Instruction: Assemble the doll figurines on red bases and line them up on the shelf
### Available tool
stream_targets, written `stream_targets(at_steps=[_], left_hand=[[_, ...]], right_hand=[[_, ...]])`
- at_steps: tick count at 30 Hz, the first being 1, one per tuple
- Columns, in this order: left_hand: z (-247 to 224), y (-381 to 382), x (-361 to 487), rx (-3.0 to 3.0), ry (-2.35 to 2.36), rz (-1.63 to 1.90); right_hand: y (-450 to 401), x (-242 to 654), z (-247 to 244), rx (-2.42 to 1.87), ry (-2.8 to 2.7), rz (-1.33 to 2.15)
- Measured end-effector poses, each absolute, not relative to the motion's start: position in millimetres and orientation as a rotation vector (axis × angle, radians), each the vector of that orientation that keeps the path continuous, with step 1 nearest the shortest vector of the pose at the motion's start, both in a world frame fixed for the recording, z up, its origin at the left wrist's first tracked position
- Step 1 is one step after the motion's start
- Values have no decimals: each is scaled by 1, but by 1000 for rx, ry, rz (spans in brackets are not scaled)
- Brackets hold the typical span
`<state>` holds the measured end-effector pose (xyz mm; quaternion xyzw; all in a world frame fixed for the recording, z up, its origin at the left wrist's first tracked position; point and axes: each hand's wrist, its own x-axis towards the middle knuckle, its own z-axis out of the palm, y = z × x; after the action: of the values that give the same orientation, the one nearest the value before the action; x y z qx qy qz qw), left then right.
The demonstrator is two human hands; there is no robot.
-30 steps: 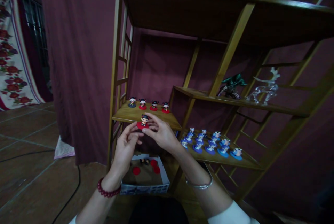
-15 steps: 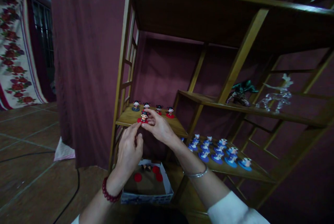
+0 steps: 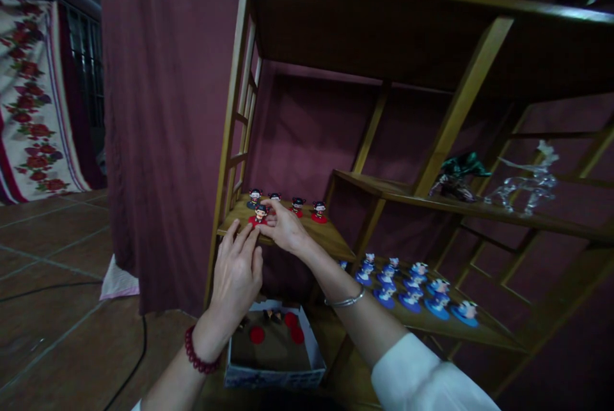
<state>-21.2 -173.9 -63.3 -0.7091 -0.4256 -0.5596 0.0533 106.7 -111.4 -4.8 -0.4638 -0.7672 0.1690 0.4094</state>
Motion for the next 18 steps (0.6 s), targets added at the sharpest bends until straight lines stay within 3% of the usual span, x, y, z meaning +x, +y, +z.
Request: stream_targets(at_steps=[18], left_hand=[[-60,-144,-36,-2150,-1301,-1581]], right_hand=[[-84,84,7,-1344,-2035,121]])
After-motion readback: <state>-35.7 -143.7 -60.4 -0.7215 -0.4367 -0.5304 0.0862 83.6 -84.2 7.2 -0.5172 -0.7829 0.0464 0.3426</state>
